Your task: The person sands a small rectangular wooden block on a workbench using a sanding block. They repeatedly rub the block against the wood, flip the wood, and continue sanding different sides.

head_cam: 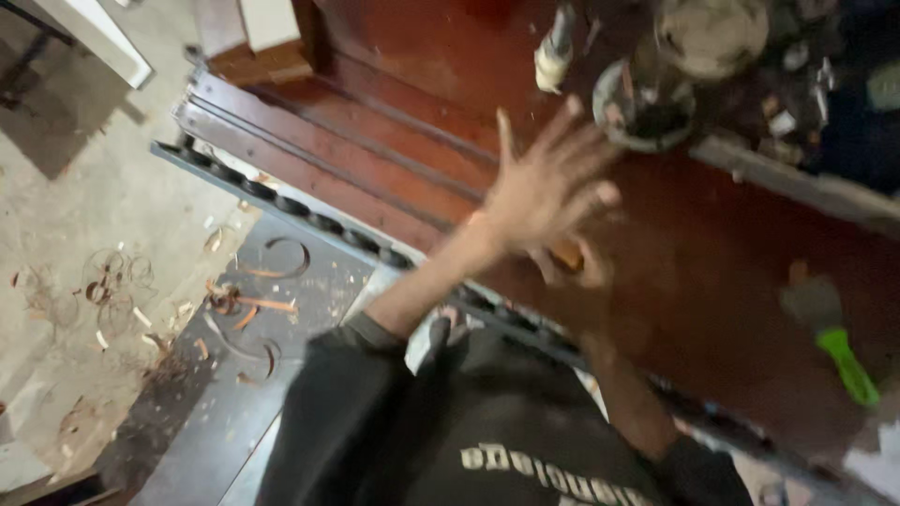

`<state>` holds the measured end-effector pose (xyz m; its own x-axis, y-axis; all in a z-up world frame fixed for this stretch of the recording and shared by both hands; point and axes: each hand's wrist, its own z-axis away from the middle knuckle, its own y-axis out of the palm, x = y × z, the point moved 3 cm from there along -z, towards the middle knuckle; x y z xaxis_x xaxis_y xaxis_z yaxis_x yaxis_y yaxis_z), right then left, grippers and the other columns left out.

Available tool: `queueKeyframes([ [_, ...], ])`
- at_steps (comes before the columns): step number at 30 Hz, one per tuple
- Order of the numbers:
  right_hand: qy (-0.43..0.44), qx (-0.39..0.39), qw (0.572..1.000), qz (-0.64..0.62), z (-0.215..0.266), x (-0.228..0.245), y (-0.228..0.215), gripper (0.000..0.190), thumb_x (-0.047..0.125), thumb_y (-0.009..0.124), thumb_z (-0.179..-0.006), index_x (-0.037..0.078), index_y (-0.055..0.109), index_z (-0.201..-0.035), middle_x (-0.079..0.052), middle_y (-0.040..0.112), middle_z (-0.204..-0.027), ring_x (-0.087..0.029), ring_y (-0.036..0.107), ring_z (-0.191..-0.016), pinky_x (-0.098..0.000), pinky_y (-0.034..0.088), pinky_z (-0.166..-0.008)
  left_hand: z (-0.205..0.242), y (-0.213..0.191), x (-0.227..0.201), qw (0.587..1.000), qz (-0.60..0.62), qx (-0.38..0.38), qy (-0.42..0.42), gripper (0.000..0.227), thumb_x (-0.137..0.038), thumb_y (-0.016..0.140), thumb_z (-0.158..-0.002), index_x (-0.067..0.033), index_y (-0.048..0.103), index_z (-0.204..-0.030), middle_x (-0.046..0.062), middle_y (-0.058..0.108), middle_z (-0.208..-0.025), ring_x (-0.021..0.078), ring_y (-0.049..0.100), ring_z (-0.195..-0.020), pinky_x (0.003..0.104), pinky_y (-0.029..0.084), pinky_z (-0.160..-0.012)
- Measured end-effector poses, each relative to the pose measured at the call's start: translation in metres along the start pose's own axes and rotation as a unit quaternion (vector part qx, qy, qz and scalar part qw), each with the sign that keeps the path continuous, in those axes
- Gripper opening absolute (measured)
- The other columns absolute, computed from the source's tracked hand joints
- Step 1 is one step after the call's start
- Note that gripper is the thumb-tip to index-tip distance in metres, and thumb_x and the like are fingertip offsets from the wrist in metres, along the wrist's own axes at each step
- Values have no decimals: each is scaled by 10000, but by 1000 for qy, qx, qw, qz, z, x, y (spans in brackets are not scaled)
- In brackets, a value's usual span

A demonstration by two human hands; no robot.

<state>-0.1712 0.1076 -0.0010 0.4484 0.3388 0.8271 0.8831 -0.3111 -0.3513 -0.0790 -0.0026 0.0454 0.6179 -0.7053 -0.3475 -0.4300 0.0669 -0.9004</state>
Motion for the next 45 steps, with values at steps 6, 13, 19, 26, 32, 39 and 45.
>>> queueKeyframes([
  [6,150,30,987,-56,-8,-10,15,339,305,728,-970,22,669,-1147,-95,743,-1027,-190,694,-890,-364,558,-796,-10,-26,-25,988,-86,121,-40,991,-844,128,-862,-179,548,-1465,-31,244,-1694,223,6,-1578,766,-146,-1154],
  [13,33,13,997,71,5,-39,17,374,355,667,-1023,42,642,-1226,-136,712,-1112,-250,684,-974,-398,547,-844,-37,-88,-60,990,-112,35,85,1070,-888,112,-908,-180,290,-1691,-3,173,-1741,234,30,-1617,774,-131,-1180],
  [19,-56,4,982,181,5,-60,29,449,403,656,-1010,48,610,-1279,-179,668,-1164,-320,660,-1027,-432,536,-871,-18,-53,-76,964,-241,107,25,890,-848,112,-949,-229,403,-1519,-34,113,-1760,215,-3,-1626,741,-128,-1203],
  [26,34,65,976,205,19,-70,30,461,489,709,-950,63,669,-1123,-157,675,-1040,-360,656,-974,-476,532,-818,10,-58,40,956,-119,180,-199,899,-842,91,-907,-240,427,-1484,-49,126,-1737,234,-5,-1615,758,-130,-1179],
  [32,-12,99,972,212,17,-68,37,470,485,729,-938,51,661,-1107,-168,667,-1037,-371,647,-984,-496,521,-826,8,57,-38,953,-227,199,-16,1102,-925,81,-783,-204,324,-1581,-31,171,-1684,277,11,-1573,793,-120,-1104],
  [39,-23,39,988,149,9,-50,7,483,480,753,-925,37,652,-1088,-181,658,-1034,-384,636,-995,-519,508,-835,2,-23,-6,986,98,10,-134,1034,-832,-16,-854,-211,485,-1512,5,245,-1682,313,82,-1595,832,-119,-1115],
  [45,-16,57,985,164,0,-49,27,495,476,773,-913,25,644,-1071,-192,651,-1031,-395,627,-1005,-539,496,-844,0,-13,-44,966,-147,204,-55,1070,-880,57,-841,-161,425,-1544,114,326,-1636,387,173,-1538,732,-60,-1173],
])
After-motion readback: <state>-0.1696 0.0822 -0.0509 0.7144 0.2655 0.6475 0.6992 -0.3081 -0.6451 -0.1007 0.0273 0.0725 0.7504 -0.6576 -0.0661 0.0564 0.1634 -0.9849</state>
